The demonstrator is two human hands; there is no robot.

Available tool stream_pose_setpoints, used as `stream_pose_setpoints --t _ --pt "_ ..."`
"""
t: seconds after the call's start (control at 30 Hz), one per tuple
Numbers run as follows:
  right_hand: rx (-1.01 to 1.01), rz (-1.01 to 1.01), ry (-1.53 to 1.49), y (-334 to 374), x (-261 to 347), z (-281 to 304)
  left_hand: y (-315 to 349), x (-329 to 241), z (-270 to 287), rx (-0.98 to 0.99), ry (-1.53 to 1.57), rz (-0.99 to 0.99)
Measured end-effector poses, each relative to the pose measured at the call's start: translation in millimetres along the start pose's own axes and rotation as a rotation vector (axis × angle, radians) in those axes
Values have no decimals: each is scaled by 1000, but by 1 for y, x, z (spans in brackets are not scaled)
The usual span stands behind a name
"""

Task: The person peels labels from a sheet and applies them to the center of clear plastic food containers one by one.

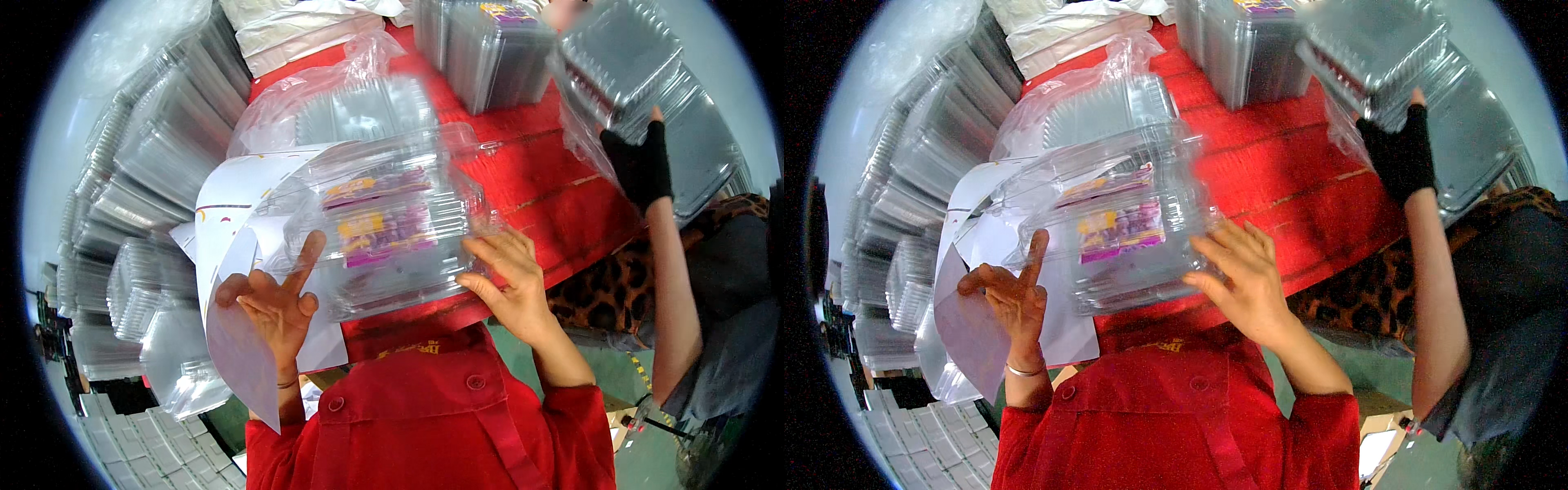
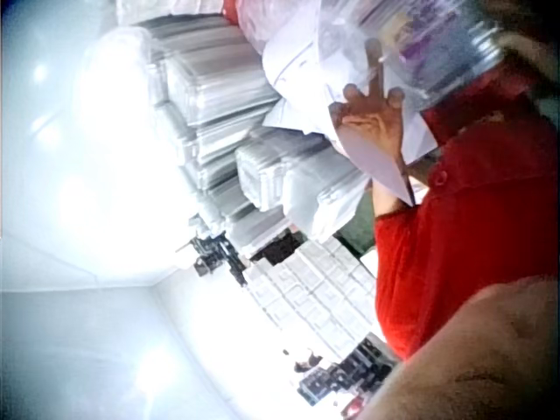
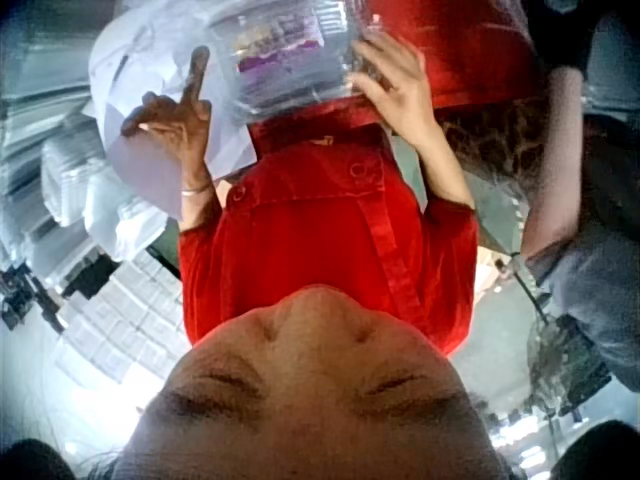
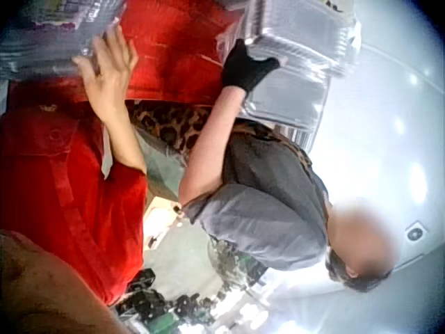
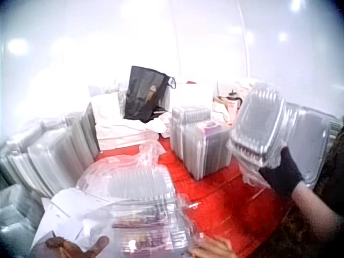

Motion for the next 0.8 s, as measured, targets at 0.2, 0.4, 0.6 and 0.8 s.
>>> stream_pose_setpoints --t 0.2,0.4,0.6,0.8 --pt "-225 -57 -202 -3 8 -8 5 -4 12 -10 169 -10" --pt "-209 25 -289 -7 32 -2 1 0 -19 -48 -3 -41" --pt "-303 319 18 -17 23 -5 42 -14 -19 -315 -730 -91" --pt "-537 402 206 -26 29 -6 57 3 -33 -285 -1053 124"
Point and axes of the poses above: each hand's wrist, its own y-axis away from the middle knuckle, its own z-axis out of the back of the hand, x = y × z, the point moved 1 cm from there along -y, towards the middle knuckle, and after that the axes turned 8 degrees about -z, right-handed, at the moved point
